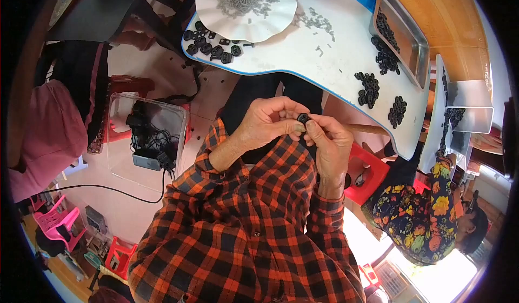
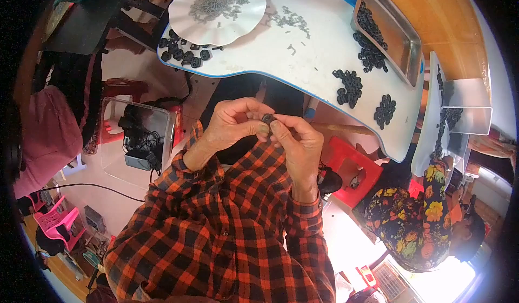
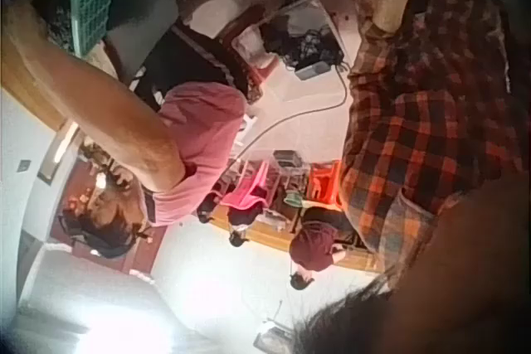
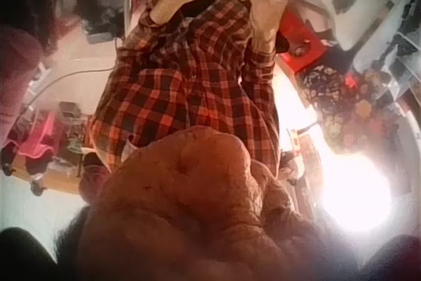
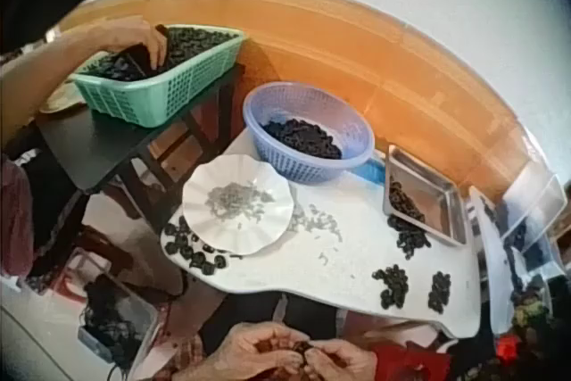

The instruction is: The person assembles plastic cord lock toggles by taking parts from the table and containers, pressing the pieces together by hand, and placing the assembled toggles onto the tabletop.

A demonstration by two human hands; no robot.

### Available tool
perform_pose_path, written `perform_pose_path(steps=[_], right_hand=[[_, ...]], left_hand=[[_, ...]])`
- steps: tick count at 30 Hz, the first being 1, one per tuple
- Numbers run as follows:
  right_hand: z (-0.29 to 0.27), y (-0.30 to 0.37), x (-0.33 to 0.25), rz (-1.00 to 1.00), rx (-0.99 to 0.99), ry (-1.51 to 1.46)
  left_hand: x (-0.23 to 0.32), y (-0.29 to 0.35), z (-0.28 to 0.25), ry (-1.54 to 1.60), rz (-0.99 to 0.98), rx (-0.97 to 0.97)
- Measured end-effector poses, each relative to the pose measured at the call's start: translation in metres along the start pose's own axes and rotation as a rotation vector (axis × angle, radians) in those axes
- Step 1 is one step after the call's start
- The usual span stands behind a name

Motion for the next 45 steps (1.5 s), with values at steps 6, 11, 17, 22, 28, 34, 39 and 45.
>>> perform_pose_path(steps=[6,11,17,22,28,34,39,45], right_hand=[[0.001,0.005,-0.004,-0.03,0.028,-0.025],[0.002,0.004,-0.008,-0.078,0.041,-0.034],[-0.001,0.003,-0.011,-0.107,0.014,0.059],[-0.002,0.002,-0.012,-0.082,0.008,0.032],[-0.006,-0.003,-0.006,-0.023,-0.044,-0.127],[-0.012,-0.008,0.005,-0.003,-0.121,-0.209],[-0.011,-0.01,0.005,-0.011,-0.165,-0.232],[-0.012,-0.009,0.004,0.023,-0.186,-0.232]], left_hand=[[-0.002,0.0,0.004,0.055,-0.005,0.04],[-0.002,0.0,0.002,0.066,-0.031,0.041],[-0.004,0.001,0.003,0.099,-0.026,0.028],[-0.003,0.0,0.003,0.119,-0.006,0.033],[0.001,0.001,0.003,0.117,-0.001,-0.01],[0.0,0.0,0.005,0.119,-0.023,-0.002],[-0.001,0.002,0.004,0.14,-0.045,0.01],[0.001,0.001,0.004,0.12,-0.052,-0.043]])
Point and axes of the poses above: each hand's wrist, its own y-axis away from the middle knuckle, its own z-axis out of the palm, x = y × z, the point moved 4 cm from there along -y, towards the middle knuckle, and after that the axes turned 15 degrees about -x, right-handed, at the moved point
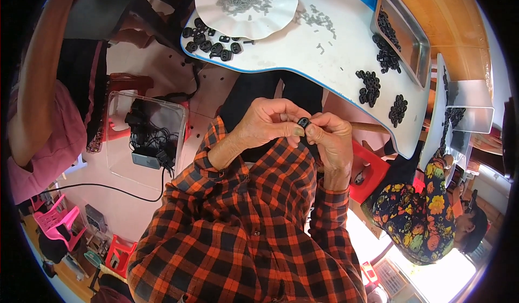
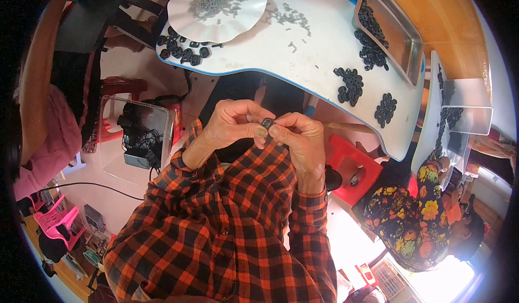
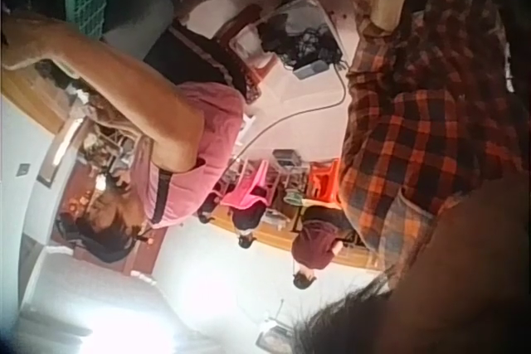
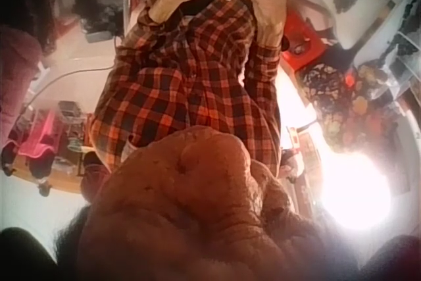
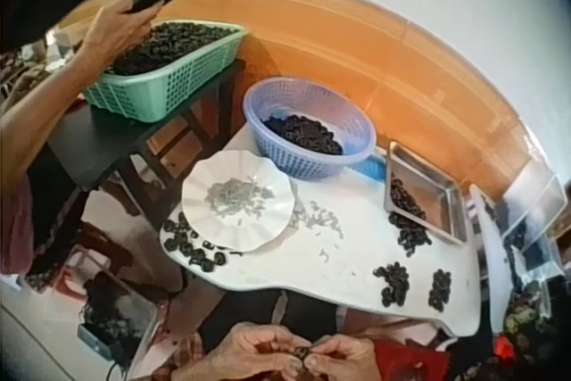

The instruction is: The person assembles plastic cord lock toggles by taking parts from the table and containers, pressing the pieces together by hand, and placing the assembled toggles onto the tabletop.

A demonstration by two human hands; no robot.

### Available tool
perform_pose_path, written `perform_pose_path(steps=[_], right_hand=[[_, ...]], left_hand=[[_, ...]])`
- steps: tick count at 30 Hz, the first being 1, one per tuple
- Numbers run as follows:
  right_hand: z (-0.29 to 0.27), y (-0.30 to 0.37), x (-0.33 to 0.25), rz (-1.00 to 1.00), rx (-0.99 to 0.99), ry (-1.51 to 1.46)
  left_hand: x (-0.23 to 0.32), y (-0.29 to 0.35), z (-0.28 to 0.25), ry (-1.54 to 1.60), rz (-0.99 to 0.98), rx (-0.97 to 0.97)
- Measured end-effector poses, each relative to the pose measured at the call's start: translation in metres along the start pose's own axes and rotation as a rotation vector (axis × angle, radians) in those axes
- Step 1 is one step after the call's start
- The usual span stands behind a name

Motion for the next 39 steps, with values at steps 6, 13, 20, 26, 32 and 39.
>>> perform_pose_path(steps=[6,13,20,26,32,39], right_hand=[[-0.001,-0.001,0.001,0.035,-0.017,0.015],[-0.004,0.001,0.005,0.06,-0.046,-0.044],[-0.001,0.002,-0.001,0.046,-0.042,0.013],[-0.003,0.003,0.003,0.088,-0.085,-0.053],[-0.003,0.004,0.005,0.098,-0.067,-0.072],[-0.004,0.003,0.008,0.115,-0.076,-0.101]], left_hand=[[0.001,0.0,0.001,-0.031,-0.016,0.009],[0.003,-0.001,0.003,-0.075,-0.021,-0.018],[0.005,-0.002,0.005,-0.149,0.003,-0.033],[0.009,-0.002,0.008,-0.155,-0.044,-0.034],[0.008,-0.001,0.008,-0.192,-0.051,-0.043],[0.003,-0.001,0.006,-0.157,-0.046,-0.033]])
Point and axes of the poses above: each hand's wrist, its own y-axis away from the middle knuckle, its own z-axis out of the palm, x = y × z, the point moved 4 cm from there along -y, towards the middle knuckle, and after that the axes turned 15 degrees about -x, right-handed, at the moved point
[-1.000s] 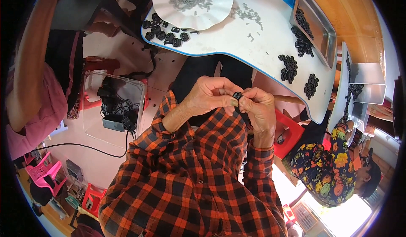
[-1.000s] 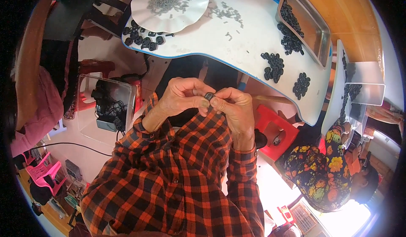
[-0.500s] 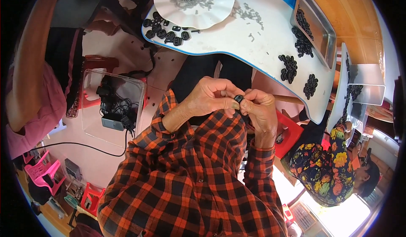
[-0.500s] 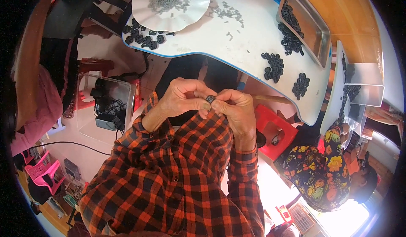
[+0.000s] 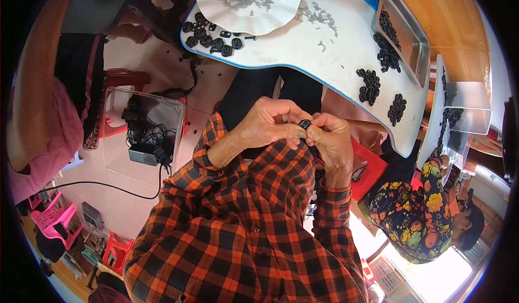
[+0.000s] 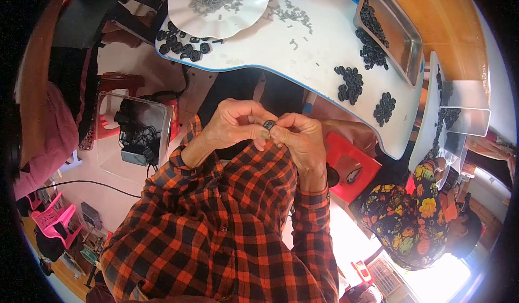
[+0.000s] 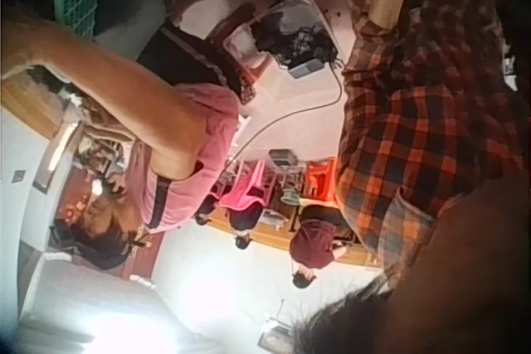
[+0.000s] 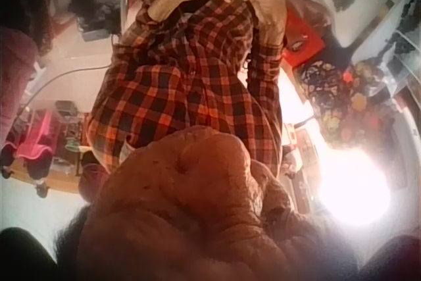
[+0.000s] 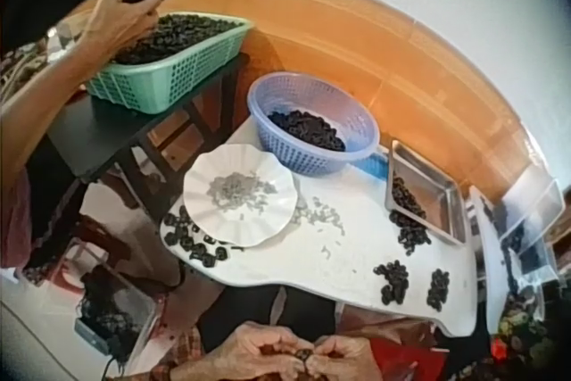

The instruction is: The person assembles plastic cord lock toggles by taking parts from the table and containers, pressing the pieces together by hand, and placing the assembled toggles onto the tabletop.

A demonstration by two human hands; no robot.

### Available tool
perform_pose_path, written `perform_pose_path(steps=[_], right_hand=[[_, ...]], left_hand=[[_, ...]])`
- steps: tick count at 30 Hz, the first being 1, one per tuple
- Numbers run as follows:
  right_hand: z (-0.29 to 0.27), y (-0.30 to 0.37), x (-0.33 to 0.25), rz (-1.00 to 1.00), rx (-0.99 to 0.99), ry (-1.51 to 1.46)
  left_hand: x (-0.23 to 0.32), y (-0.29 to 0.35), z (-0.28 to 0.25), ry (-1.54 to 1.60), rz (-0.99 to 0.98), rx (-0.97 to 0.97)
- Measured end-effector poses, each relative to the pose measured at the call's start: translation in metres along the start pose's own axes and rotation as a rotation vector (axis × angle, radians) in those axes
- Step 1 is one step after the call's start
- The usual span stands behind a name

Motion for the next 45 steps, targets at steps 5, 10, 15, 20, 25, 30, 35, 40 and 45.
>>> perform_pose_path(steps=[5,10,15,20,25,30,35,40,45], right_hand=[[0.012,0.003,-0.013,-0.043,0.187,0.203],[0.018,0.005,-0.018,-0.045,0.175,0.29],[0.022,0.008,-0.019,-0.001,0.195,0.389],[0.023,0.007,-0.021,0.023,0.21,0.509],[0.022,0.009,-0.024,0.02,0.181,0.484],[0.009,0.004,-0.017,0.064,0.016,0.272],[0.005,0.002,-0.006,0.093,-0.067,0.019],[0.001,0.001,0.0,0.113,-0.028,-0.008],[-0.004,0.003,0.005,0.126,0.001,0.02]], left_hand=[[0.001,-0.001,0.0,-0.01,0.067,0.09],[0.005,-0.002,0.0,-0.113,0.111,0.073],[0.002,0.0,0.0,-0.09,0.091,0.078],[0.003,0.0,-0.001,-0.148,0.075,0.057],[-0.002,0.001,-0.004,-0.192,0.06,0.047],[0.002,0.001,-0.004,-0.199,0.06,-0.016],[-0.003,0.002,-0.002,0.061,-0.007,-0.042],[-0.004,0.001,-0.004,-0.033,0.007,-0.035],[-0.012,0.001,-0.003,-0.069,-0.015,-0.015]])
Point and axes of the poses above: each hand's wrist, its own y-axis away from the middle knuckle, its own z-axis out of the palm, x = y × z, the point moved 4 cm from there along -y, towards the middle knuckle, and after that the axes turned 15 degrees about -x, right-handed, at the moved point
